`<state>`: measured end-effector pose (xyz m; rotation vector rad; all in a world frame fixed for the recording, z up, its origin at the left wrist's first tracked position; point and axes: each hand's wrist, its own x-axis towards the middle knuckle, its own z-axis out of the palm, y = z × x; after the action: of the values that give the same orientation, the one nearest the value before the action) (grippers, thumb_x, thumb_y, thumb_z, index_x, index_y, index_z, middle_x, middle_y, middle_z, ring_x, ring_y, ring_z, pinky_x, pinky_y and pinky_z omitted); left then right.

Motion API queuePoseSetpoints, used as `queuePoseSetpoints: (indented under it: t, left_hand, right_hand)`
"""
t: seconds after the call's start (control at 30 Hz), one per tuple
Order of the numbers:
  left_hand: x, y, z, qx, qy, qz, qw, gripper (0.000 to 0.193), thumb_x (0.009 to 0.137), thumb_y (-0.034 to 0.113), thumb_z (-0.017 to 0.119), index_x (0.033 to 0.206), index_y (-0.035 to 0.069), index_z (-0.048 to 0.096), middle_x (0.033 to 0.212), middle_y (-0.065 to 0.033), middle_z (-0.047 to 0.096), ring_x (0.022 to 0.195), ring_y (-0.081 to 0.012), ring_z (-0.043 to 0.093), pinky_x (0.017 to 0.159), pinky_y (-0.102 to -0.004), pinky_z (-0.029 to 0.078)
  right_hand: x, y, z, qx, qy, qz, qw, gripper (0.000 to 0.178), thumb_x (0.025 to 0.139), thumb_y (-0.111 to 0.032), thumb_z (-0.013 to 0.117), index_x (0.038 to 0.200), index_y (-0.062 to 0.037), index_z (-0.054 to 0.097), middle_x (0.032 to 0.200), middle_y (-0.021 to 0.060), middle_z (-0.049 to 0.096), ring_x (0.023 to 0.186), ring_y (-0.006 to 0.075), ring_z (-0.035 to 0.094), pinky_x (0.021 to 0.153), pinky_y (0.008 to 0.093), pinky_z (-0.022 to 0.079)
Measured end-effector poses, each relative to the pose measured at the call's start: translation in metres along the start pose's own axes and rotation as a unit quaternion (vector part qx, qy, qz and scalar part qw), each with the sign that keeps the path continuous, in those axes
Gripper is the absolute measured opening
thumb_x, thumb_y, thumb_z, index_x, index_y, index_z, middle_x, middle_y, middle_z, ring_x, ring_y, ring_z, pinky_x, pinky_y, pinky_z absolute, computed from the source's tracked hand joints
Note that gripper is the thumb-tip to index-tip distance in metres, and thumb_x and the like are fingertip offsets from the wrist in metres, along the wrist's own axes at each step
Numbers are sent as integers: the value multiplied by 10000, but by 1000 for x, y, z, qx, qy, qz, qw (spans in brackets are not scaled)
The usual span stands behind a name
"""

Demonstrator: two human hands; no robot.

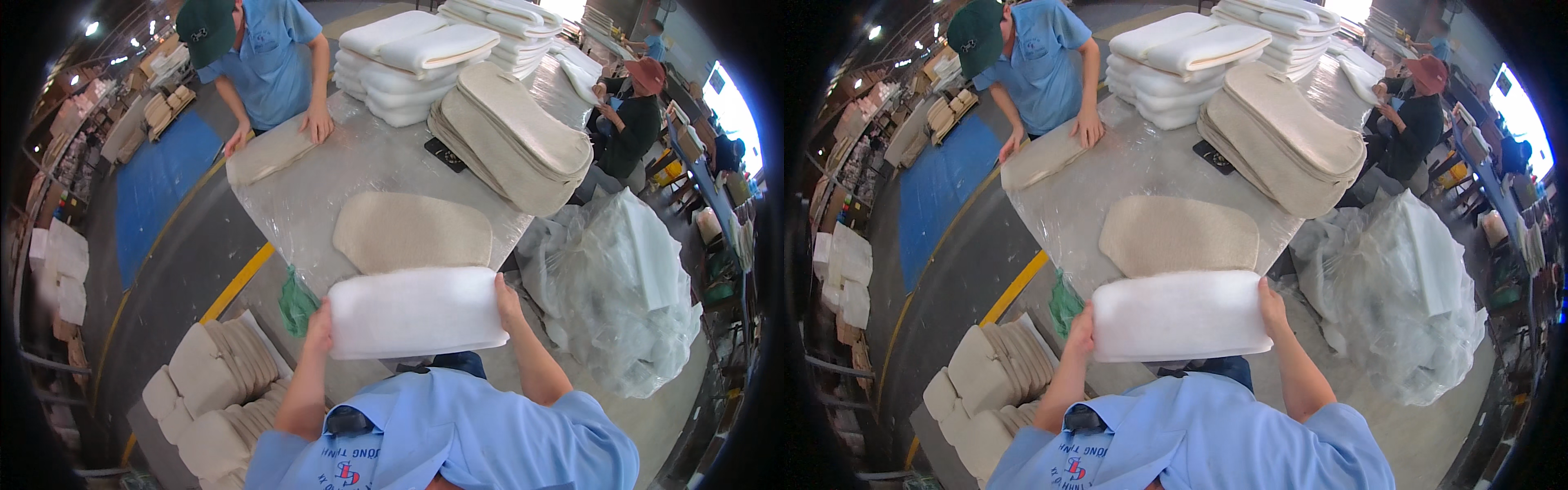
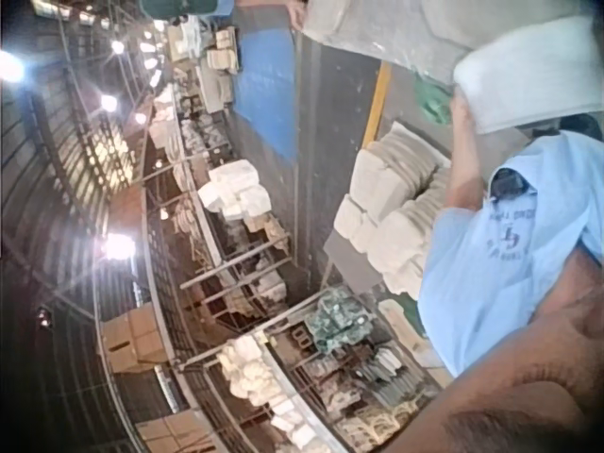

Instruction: The person inserts white foam cushions into beige fabric covers, aligns edges, and stacks the finished cushions on a table. They handle each cushion one at a time, occasionally adjusting the cover to fit the foam.

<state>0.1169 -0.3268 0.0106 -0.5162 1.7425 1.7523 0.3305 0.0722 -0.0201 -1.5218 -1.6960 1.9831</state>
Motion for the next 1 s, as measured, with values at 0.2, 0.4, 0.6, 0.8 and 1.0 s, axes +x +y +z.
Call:
queuePoseSetpoints:
  t: [0.2,0.4,0.6,0.8,1.0]
  left_hand:
    - [-33,20,3,-195,37,95,976,612,1135,524,465,1389,-14,610,1356,-133,680,1228,-256,658,1066,-414,518]
    - [-32,10,-24,-325,54,144,933,489,1109,540,522,1249,92,657,1221,-64,710,1142,-219,672,1007,-426,524]
    - [-26,-16,-44,-298,68,116,945,423,1105,520,546,890,161,606,987,-71,694,963,-213,670,924,-390,521]
    - [-72,67,-23,162,63,422,890,384,1061,363,632,1215,16,693,1200,-144,720,1209,-314,639,1060,-443,478]
    - [-126,68,86,554,-153,529,625,706,809,324,861,1398,44,590,1224,-183,695,1253,-372,638,1101,-441,473]
  right_hand:
    - [-42,-24,1,67,76,-120,988,849,1097,-689,377,1315,79,668,1281,174,703,1206,262,638,1074,385,469]
    - [-40,-4,17,272,5,-132,953,630,1100,-611,475,1305,-43,654,1226,54,712,1138,193,651,1041,352,480]
    - [-13,46,26,327,-15,-92,941,425,1084,-431,581,1222,-43,684,1180,57,700,1137,194,630,1024,353,465]
    - [-3,62,11,282,0,-147,948,374,1082,-370,550,1194,-48,705,1178,63,713,1149,199,654,1032,356,486]
    - [-21,7,-20,36,-235,-167,957,445,1099,-335,490,1306,4,690,1325,119,696,1201,224,650,1062,357,481]
